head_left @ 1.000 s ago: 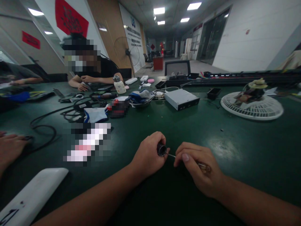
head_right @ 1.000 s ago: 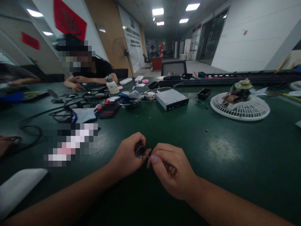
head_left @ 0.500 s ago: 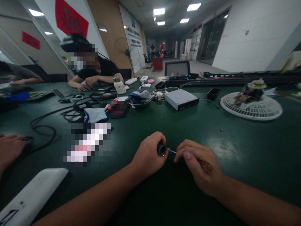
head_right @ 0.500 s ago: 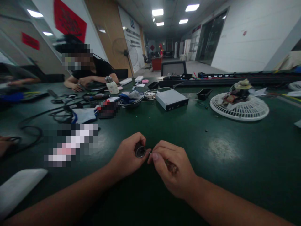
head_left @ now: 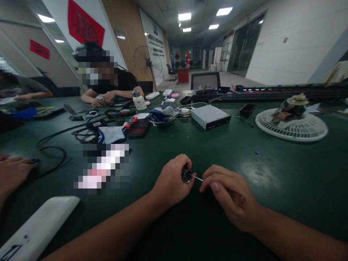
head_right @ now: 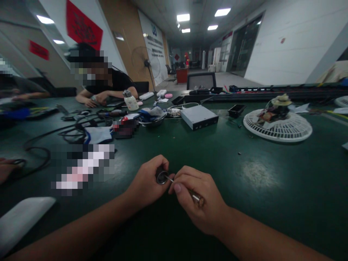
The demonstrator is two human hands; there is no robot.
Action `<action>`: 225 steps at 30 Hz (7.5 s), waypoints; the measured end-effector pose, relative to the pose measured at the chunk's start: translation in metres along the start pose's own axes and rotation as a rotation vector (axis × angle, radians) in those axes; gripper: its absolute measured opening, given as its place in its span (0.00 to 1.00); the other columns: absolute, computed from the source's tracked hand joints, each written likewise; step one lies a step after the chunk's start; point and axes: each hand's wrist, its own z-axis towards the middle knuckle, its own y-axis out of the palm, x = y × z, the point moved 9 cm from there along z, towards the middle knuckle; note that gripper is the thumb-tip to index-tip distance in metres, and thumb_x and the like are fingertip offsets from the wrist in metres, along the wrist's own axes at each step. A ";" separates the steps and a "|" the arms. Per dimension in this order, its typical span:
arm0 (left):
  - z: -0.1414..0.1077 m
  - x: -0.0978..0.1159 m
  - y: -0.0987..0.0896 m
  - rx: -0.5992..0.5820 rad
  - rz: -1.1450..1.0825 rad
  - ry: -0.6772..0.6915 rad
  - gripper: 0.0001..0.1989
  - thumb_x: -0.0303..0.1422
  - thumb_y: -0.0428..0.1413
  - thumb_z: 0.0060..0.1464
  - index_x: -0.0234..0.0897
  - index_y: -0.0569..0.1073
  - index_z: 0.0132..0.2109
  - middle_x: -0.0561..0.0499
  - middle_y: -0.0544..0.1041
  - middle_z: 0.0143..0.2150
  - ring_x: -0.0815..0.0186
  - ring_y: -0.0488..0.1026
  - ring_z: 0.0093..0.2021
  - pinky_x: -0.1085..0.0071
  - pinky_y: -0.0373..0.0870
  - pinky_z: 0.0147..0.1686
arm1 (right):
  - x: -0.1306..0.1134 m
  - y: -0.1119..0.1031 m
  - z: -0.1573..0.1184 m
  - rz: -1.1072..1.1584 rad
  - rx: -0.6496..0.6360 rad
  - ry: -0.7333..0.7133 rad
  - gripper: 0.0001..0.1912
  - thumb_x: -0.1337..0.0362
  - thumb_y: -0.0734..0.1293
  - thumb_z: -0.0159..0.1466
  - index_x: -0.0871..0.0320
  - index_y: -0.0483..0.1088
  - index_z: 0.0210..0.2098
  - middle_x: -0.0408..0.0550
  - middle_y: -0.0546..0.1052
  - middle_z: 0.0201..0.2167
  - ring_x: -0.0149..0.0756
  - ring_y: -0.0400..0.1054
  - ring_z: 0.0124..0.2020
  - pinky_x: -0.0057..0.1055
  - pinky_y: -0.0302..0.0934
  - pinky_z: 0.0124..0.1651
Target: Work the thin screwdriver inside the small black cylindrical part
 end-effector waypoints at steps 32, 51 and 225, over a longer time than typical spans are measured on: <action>-0.002 -0.010 -0.007 0.073 0.075 -0.169 0.09 0.35 0.59 0.57 0.40 0.65 0.37 0.53 0.71 0.32 0.63 0.69 0.31 0.68 0.60 0.29 | 0.023 -0.032 -0.008 -0.079 0.334 0.201 0.17 0.64 0.59 0.73 0.57 0.69 0.28 0.45 0.70 0.29 0.33 0.64 0.27 0.32 0.57 0.29; -0.004 0.005 0.001 0.002 0.066 0.028 0.06 0.30 0.55 0.56 0.40 0.63 0.37 0.54 0.71 0.31 0.65 0.68 0.30 0.70 0.59 0.28 | -0.004 0.004 0.003 0.021 -0.049 -0.006 0.14 0.68 0.60 0.71 0.58 0.73 0.31 0.47 0.74 0.29 0.34 0.69 0.31 0.31 0.63 0.33; 0.002 0.007 0.006 -0.064 0.073 0.071 0.04 0.29 0.60 0.58 0.40 0.73 0.41 0.54 0.77 0.38 0.62 0.72 0.40 0.62 0.64 0.44 | 0.002 -0.003 -0.004 0.013 0.038 0.005 0.15 0.69 0.59 0.71 0.59 0.76 0.35 0.47 0.75 0.30 0.33 0.69 0.32 0.32 0.61 0.35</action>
